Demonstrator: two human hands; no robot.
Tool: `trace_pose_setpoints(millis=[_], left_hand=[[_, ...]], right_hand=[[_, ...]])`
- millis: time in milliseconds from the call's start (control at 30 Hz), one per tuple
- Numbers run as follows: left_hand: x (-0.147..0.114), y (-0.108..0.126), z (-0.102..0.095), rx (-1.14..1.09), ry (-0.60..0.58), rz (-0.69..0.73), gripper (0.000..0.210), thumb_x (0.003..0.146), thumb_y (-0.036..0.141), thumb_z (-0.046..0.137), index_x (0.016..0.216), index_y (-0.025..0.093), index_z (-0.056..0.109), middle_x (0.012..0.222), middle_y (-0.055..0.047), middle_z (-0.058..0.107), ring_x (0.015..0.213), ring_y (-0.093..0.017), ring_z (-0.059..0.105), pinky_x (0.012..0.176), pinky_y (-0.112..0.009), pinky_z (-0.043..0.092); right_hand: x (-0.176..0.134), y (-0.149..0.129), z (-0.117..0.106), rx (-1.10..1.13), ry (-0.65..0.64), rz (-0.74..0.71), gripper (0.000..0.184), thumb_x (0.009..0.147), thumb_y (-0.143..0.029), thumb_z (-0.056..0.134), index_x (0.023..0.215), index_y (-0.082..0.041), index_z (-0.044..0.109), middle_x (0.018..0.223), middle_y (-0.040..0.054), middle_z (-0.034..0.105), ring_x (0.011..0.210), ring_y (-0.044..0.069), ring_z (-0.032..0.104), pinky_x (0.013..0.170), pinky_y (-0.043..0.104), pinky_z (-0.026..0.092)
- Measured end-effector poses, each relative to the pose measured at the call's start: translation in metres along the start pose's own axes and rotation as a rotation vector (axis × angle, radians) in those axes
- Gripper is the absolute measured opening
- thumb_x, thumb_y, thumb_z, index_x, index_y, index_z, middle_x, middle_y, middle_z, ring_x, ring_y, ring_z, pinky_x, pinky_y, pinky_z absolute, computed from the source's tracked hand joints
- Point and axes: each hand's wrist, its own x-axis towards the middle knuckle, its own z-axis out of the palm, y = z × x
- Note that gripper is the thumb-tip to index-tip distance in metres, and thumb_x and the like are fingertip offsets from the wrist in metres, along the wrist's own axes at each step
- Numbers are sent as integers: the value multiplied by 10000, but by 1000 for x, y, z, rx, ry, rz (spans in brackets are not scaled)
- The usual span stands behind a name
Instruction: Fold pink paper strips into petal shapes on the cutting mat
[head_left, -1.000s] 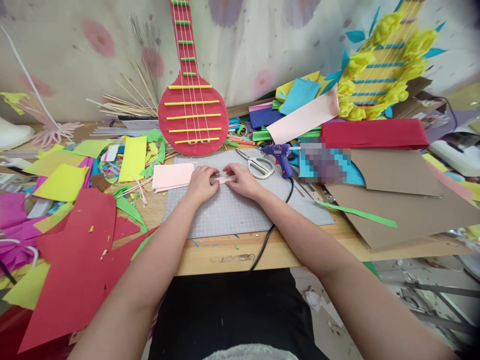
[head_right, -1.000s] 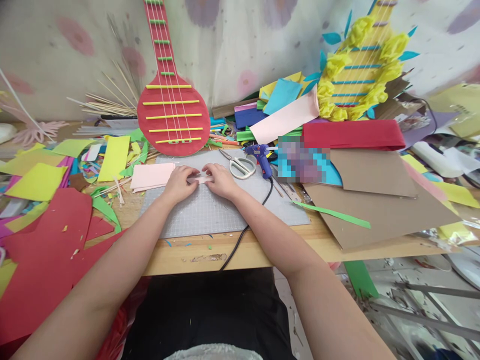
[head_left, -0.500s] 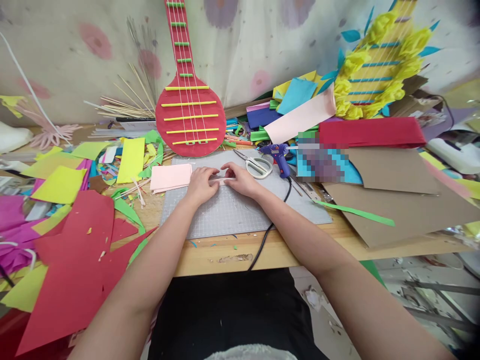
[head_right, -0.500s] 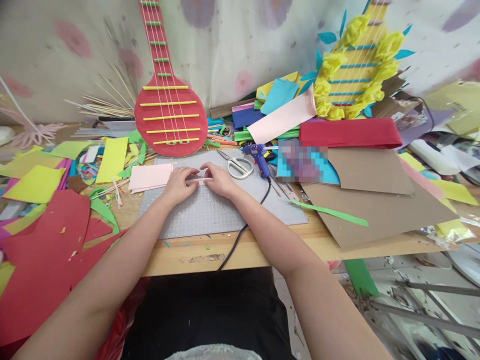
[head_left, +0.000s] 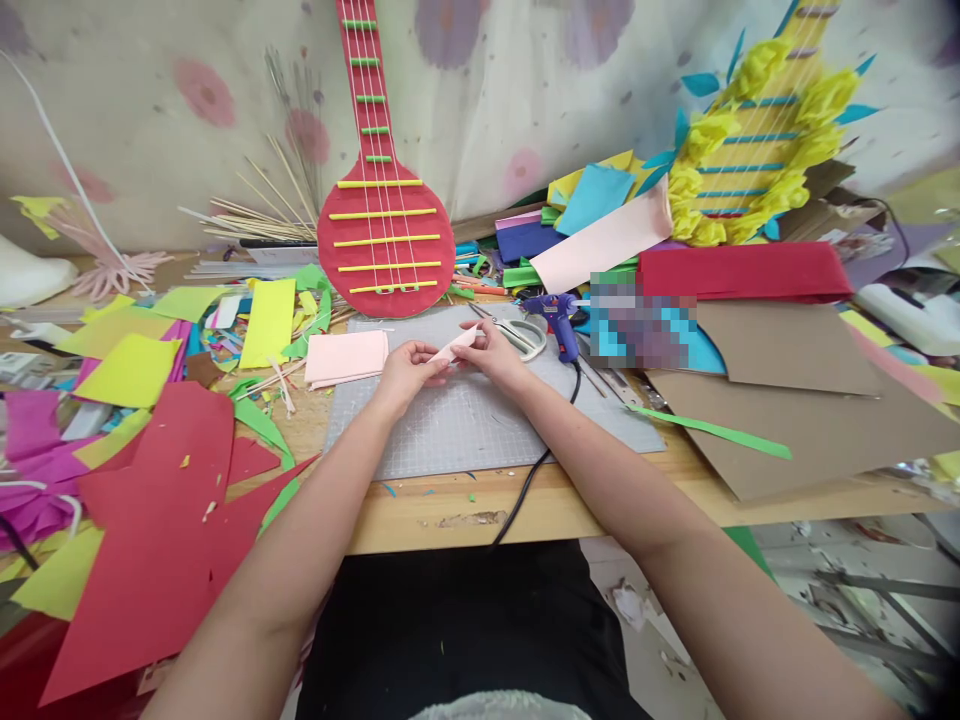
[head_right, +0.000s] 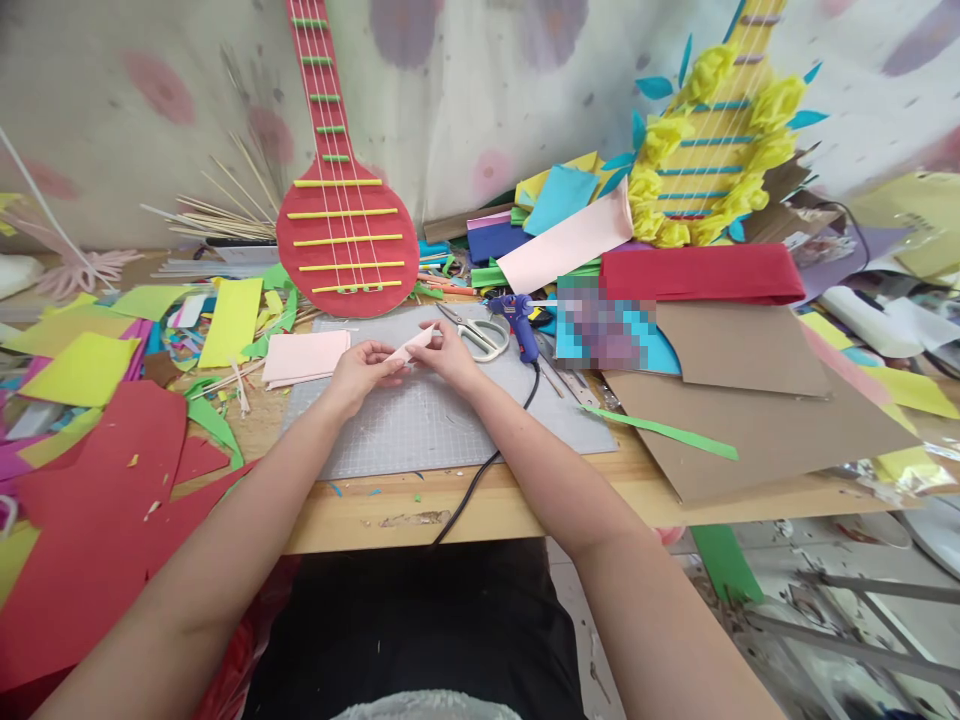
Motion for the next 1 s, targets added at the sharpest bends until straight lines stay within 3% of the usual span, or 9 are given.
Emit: trace_pose_setpoints(millis=[233, 600, 800, 1000], left_hand=[[-2, 3, -6, -4, -133, -103, 213, 670, 205, 730, 812, 118, 598, 824, -71, 702, 721, -168, 682, 628, -272, 544], [-2, 4, -6, 46, -100, -124, 161, 669, 142, 722, 795, 101, 631, 824, -92, 708, 722, -175, 689, 667, -284, 550], [-1, 4, -8, 37, -129, -144, 137, 677, 128, 706, 796, 94, 646, 818, -94, 709, 721, -163, 686, 639, -250, 542], [3, 7, -6, 70, -191, -158, 186, 652, 179, 741, 786, 101, 640, 796, -95, 708, 719, -180, 687, 706, -308, 545]], right_hand=[[-4, -6, 4, -46, 51, 59, 413, 705, -161, 638, 1022, -217, 380, 634, -71, 606, 529, 93, 588, 535, 219, 488], [-4, -7, 0, -21, 117, 84, 414, 701, -167, 655, 1011, -216, 386, 644, -65, 593, 605, 119, 632, 646, 282, 542], [-4, -5, 0, -27, 108, 68, 405, 696, -153, 640, 1001, -217, 382, 653, -73, 598, 573, 100, 615, 626, 268, 534], [-2, -2, 0, -42, 118, 51, 395, 694, -166, 639, 999, -215, 393, 644, -81, 588, 552, 88, 593, 614, 258, 518]])
